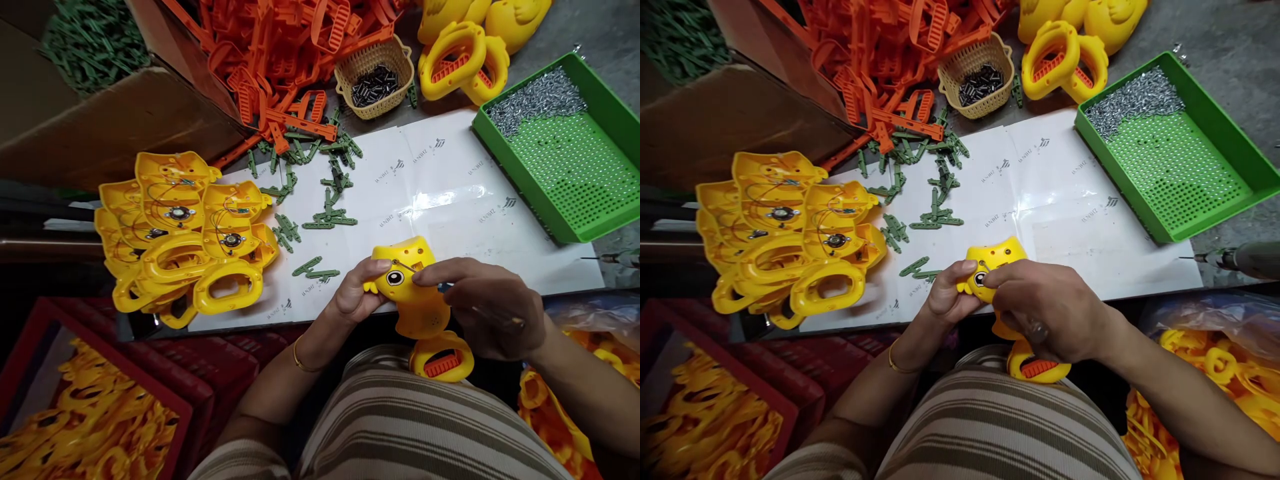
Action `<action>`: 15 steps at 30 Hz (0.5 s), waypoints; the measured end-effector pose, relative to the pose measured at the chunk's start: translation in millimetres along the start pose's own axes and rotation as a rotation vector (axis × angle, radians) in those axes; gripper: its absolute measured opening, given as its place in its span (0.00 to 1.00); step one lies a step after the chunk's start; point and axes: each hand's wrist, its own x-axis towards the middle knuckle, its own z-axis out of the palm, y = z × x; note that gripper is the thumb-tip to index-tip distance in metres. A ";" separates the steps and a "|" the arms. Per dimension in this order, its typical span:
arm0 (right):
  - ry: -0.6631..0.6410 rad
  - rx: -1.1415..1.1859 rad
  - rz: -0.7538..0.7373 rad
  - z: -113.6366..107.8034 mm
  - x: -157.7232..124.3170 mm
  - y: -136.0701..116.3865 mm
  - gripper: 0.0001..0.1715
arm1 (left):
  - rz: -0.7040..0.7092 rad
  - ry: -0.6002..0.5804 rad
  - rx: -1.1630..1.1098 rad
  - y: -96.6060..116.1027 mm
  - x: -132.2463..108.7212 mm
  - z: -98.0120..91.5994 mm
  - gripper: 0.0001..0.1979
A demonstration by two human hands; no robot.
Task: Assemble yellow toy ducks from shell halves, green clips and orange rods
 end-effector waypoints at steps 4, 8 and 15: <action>0.266 0.197 0.222 5.3 0.0 0.0 0.10 | 0.021 -0.065 -0.009 0.1 0.2 1.5 0.23; 0.561 0.105 0.137 5.3 -7.0 1.1 0.08 | 0.003 -0.036 -0.029 3.1 -0.4 3.4 0.23; 0.445 0.017 0.015 -1.3 -23.5 3.2 0.13 | -0.014 0.009 -0.045 6.0 -0.1 6.0 0.23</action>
